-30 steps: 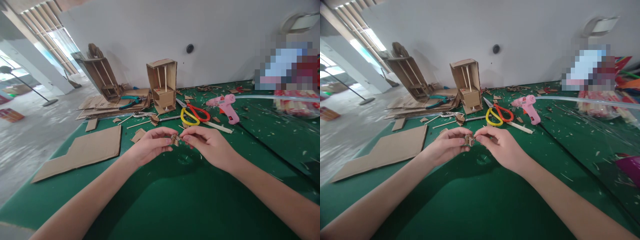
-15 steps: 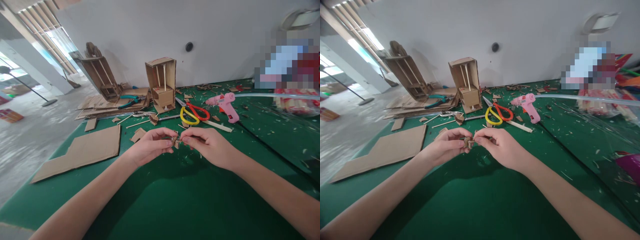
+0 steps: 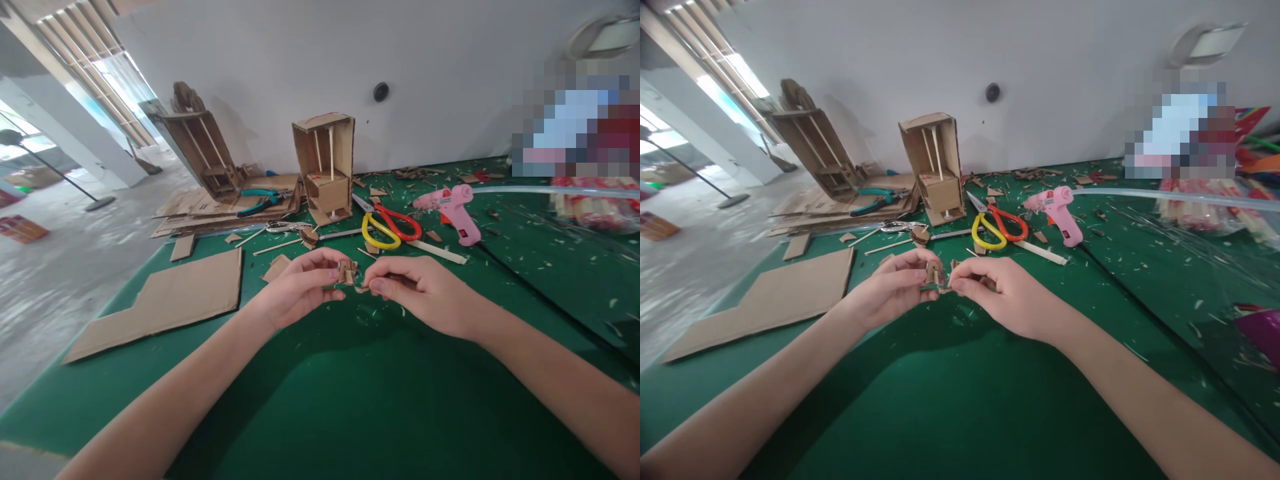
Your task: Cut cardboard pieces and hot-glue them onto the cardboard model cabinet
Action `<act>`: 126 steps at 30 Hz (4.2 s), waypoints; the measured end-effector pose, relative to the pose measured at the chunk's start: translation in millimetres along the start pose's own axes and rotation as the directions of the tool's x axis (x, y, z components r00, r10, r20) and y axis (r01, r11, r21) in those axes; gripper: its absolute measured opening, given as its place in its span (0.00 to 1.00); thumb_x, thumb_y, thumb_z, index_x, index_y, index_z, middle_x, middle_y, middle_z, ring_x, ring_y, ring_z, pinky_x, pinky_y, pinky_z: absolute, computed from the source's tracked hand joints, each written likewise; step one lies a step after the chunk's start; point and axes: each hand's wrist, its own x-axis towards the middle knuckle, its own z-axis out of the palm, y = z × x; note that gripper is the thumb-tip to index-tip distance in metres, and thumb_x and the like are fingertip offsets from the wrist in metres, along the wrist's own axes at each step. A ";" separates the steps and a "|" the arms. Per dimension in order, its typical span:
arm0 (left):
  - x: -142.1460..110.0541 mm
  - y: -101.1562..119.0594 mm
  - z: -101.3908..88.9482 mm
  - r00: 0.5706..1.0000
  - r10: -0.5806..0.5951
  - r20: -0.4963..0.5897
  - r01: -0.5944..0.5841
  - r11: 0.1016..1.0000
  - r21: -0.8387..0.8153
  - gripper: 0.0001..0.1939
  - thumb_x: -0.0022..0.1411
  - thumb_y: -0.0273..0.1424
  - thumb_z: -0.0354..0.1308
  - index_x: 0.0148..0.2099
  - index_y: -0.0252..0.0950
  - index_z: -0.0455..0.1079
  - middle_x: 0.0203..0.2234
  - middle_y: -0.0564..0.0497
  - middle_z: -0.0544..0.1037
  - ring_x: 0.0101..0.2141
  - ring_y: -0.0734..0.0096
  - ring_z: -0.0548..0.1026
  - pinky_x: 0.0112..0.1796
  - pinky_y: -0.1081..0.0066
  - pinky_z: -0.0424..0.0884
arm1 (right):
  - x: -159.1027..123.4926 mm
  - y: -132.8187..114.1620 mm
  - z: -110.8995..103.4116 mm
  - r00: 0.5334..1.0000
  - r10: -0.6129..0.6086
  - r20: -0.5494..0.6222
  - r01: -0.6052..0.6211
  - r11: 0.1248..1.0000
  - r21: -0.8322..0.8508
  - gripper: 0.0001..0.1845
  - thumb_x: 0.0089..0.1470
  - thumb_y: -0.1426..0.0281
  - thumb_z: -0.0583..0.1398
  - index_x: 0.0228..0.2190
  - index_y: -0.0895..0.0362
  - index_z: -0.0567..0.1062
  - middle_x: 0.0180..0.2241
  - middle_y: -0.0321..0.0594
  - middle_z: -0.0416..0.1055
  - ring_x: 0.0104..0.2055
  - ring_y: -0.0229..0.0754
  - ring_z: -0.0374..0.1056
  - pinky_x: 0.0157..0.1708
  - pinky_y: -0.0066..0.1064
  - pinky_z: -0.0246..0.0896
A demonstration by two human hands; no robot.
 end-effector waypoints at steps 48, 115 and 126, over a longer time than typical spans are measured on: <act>20.8 -7.3 6.1 0.928 0.356 0.108 -0.037 -0.200 0.979 0.31 0.58 0.35 0.56 0.62 0.34 0.55 0.47 0.40 0.75 0.54 0.46 0.63 0.52 0.47 0.53 | 18.4 22.2 -0.7 0.816 0.290 -0.500 0.036 0.837 0.545 0.09 0.51 0.64 0.62 0.29 0.56 0.71 0.26 0.35 0.67 0.24 0.32 0.62 0.24 0.29 0.60; -1.3 -6.1 30.7 0.929 0.294 -0.222 -0.043 0.684 0.728 0.16 0.55 0.23 0.59 0.47 0.34 0.67 0.39 0.47 0.75 0.39 0.68 0.74 0.38 0.67 0.72 | 13.1 15.9 9.1 0.803 0.055 -0.594 0.074 0.979 0.191 0.04 0.53 0.67 0.61 0.29 0.54 0.75 0.24 0.34 0.71 0.24 0.36 0.67 0.27 0.31 0.66; 1.1 -5.3 29.4 0.947 0.113 -0.300 -0.061 0.982 0.178 0.14 0.56 0.28 0.62 0.45 0.33 0.70 0.32 0.50 0.75 0.33 0.73 0.75 0.34 0.71 0.70 | 12.7 17.6 9.8 0.799 0.129 -0.588 0.156 0.899 0.410 0.03 0.53 0.67 0.62 0.31 0.54 0.75 0.25 0.32 0.70 0.24 0.33 0.68 0.27 0.28 0.67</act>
